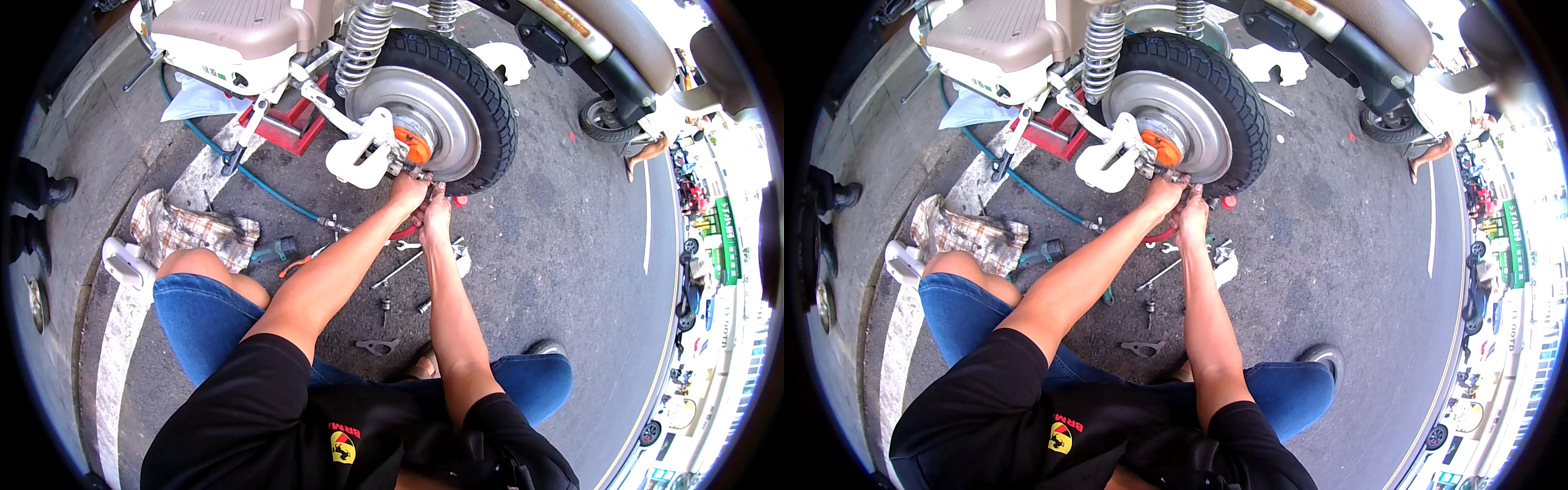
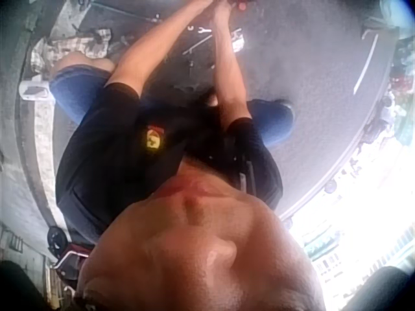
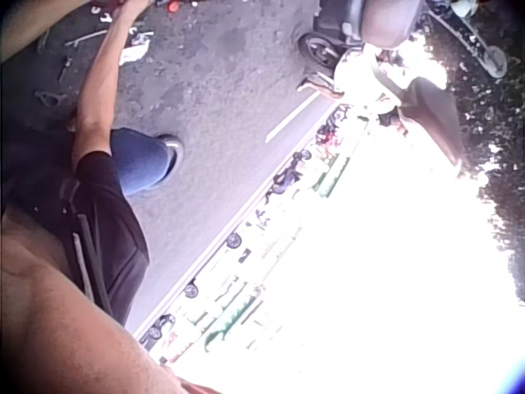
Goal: The person works on the rear wheel and brake assembly of a scooter, using pliers and a wrench to adjust components. They retrieve a zip tie from a shelf and apply it to the brake cable, then continue tightening and adjusting the rear suspension and brake linkage.
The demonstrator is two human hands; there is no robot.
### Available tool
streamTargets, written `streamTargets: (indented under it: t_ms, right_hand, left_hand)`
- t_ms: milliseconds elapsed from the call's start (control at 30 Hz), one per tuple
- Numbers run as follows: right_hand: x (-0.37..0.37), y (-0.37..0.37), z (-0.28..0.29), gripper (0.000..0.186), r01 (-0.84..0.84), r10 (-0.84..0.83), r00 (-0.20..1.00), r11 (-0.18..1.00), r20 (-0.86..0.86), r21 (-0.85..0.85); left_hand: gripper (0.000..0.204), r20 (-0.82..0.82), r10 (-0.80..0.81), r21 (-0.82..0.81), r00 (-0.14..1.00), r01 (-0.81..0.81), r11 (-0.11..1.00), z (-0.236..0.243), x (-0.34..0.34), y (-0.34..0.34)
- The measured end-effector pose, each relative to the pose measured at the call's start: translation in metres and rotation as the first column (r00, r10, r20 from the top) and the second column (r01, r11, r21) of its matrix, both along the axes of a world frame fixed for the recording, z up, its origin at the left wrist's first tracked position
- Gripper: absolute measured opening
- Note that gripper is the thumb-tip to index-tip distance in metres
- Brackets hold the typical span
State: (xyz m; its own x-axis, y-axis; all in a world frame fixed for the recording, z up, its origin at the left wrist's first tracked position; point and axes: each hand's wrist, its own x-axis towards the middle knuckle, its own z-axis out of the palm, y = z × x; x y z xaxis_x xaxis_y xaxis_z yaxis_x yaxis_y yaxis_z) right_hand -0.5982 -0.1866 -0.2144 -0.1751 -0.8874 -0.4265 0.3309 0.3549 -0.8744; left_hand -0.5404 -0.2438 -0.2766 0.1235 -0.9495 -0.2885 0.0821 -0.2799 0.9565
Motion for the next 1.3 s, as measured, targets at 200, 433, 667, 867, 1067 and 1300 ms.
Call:
streamTargets:
  t_ms: [200, 433, 667, 867, 1067, 1300]
  right_hand:
    - [-0.003, -0.001, -0.002, 0.044, 0.001, -0.001, 1.0, 1.0, 0.008, -0.007]
    - [-0.004, 0.0, -0.001, 0.044, 0.007, -0.007, 1.0, 1.0, 0.015, -0.008]
    - [-0.001, 0.0, 0.001, 0.045, 0.024, -0.024, 1.0, 1.0, -0.02, 0.004]
    - [-0.001, -0.001, -0.002, 0.045, 0.014, -0.014, 1.0, 1.0, 0.008, -0.017]
    - [-0.002, 0.0, -0.003, 0.044, 0.021, -0.021, 1.0, 1.0, 0.006, -0.003]
    - [-0.003, 0.0, -0.003, 0.044, 0.013, -0.013, 1.0, 1.0, 0.008, -0.019]
  left_hand:
    - [0.042, 0.005, -0.034, 0.004, 0.999, 0.034, 0.999, 0.001, -0.001, 0.001]
    - [0.043, 0.004, -0.045, 0.051, 0.999, 0.044, 0.998, 0.005, -0.001, 0.002]
    - [0.043, -0.003, -0.039, 0.027, 0.999, 0.039, 0.999, 0.007, 0.0, 0.004]
    - [0.041, 0.021, -0.047, 0.061, 0.999, 0.046, 0.997, 0.001, 0.0, 0.0]
    - [0.042, -0.039, -0.018, 0.015, 0.999, 0.019, 1.0, -0.006, -0.004, -0.001]
    - [0.042, -0.063, -0.03, 0.006, 0.998, 0.031, 1.0, -0.012, -0.007, -0.004]
